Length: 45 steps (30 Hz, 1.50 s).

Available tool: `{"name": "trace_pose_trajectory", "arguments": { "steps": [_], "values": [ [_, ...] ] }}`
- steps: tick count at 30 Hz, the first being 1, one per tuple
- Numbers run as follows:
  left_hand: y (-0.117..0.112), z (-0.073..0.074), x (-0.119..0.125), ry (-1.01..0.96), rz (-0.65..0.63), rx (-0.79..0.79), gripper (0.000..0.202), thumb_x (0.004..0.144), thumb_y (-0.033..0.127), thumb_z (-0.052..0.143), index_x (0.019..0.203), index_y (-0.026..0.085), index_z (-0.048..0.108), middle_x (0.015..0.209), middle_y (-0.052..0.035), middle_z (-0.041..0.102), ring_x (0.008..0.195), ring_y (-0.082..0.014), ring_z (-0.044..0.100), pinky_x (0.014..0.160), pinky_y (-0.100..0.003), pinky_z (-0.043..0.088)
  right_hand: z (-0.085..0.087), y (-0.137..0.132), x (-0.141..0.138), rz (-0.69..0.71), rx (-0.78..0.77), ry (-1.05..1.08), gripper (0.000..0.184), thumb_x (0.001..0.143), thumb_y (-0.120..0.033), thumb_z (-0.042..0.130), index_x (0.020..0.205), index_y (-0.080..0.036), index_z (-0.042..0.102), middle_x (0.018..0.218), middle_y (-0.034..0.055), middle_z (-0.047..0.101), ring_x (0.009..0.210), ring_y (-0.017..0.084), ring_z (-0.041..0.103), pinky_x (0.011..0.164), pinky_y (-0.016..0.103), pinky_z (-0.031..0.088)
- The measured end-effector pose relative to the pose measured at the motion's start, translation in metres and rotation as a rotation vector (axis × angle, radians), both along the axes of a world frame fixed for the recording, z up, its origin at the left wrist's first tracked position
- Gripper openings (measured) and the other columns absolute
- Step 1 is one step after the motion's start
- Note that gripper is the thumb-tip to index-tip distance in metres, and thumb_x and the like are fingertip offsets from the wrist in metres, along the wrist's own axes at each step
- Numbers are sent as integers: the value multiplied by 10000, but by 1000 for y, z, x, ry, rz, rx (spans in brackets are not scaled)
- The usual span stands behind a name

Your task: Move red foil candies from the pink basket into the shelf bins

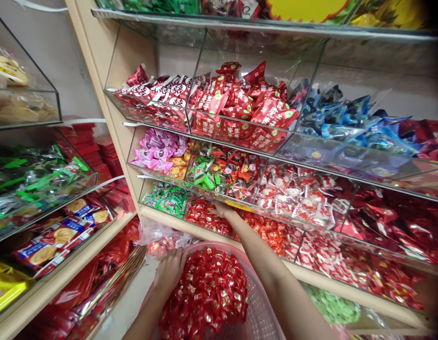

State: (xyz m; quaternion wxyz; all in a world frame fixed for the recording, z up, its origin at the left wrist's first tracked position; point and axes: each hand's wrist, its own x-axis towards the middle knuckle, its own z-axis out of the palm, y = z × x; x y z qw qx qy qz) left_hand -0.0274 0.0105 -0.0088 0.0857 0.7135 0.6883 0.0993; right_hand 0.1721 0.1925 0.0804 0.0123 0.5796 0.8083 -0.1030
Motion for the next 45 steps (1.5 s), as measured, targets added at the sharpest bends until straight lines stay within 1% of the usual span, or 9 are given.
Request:
{"name": "trace_pose_trajectory", "arguments": {
  "steps": [8, 15, 20, 24, 26, 29, 34, 40, 45],
  "values": [
    [1, -1, 0, 1, -10, 7, 435, 910, 406, 195, 1086, 178, 520, 1007, -89, 646, 909, -199, 606, 783, -314, 422, -24, 5, -10, 63, -31, -66, 264, 787, -185, 558, 1047, -142, 578, 1029, 98, 619, 864, 189, 569, 730, 237, 412],
    [1, 0, 0, -6, -15, 9, 436, 911, 406, 192, 1085, 173, 517, 1023, -90, 641, 936, -195, 594, 803, -308, 414, -34, 13, -12, 76, -25, -67, 221, 748, -189, 618, 958, -124, 599, 961, 99, 626, 807, 178, 570, 690, 225, 402],
    [1, 0, 0, -16, -6, 2, 425, 911, 399, 201, 1070, 178, 528, 1007, -83, 645, 911, -185, 596, 789, -299, 416, -31, 9, -9, 81, -7, -47, 213, 782, -244, 596, 952, -117, 586, 936, 95, 621, 778, 176, 559, 689, 242, 401],
    [1, 2, 0, -14, -17, 27, 434, 909, 413, 188, 1019, 185, 541, 971, -73, 649, 878, -191, 604, 764, -306, 424, -17, -1, -4, 73, 63, 0, 311, 803, -311, 572, 1051, -127, 543, 1060, 128, 582, 887, 214, 543, 760, 268, 390],
    [1, 4, 0, -13, -16, 31, 445, 908, 419, 181, 1009, 184, 544, 960, -72, 652, 865, -194, 608, 755, -308, 427, -7, -11, 0, 76, 115, 56, 330, 798, -331, 575, 1058, -131, 534, 1057, 129, 578, 891, 216, 541, 762, 268, 383],
    [0, 6, 1, -11, -9, 21, 460, 906, 426, 178, 1019, 182, 550, 969, -79, 654, 861, -193, 611, 749, -305, 428, 11, -35, 10, 121, 125, 128, 258, 802, -359, 563, 915, -127, 569, 897, 100, 595, 764, 178, 540, 683, 253, 379],
    [0, 3, 1, -11, -2, 13, 490, 902, 443, 160, 1058, 186, 548, 992, -89, 648, 844, -195, 618, 723, -304, 439, 27, -95, 34, 266, 125, 244, 269, 791, -401, 570, 769, -133, 562, 826, 57, 553, 708, 126, 493, 644, 228, 360],
    [2, -4, 0, -9, -3, 27, 516, 901, 457, 137, 1079, 191, 541, 978, -92, 653, 815, -197, 628, 703, -305, 450, -3, -154, 56, 234, -78, 79, 213, 739, -317, 627, 825, -125, 592, 896, 75, 582, 784, 158, 534, 684, 239, 380],
    [2, -3, 0, -14, -5, 36, 496, 903, 442, 152, 1070, 191, 546, 991, -93, 651, 823, -190, 630, 716, -299, 455, -29, -163, 58, 168, -105, -27, 241, 761, -248, 589, 954, -104, 582, 1024, 123, 580, 890, 192, 549, 753, 263, 389]
  ]
}}
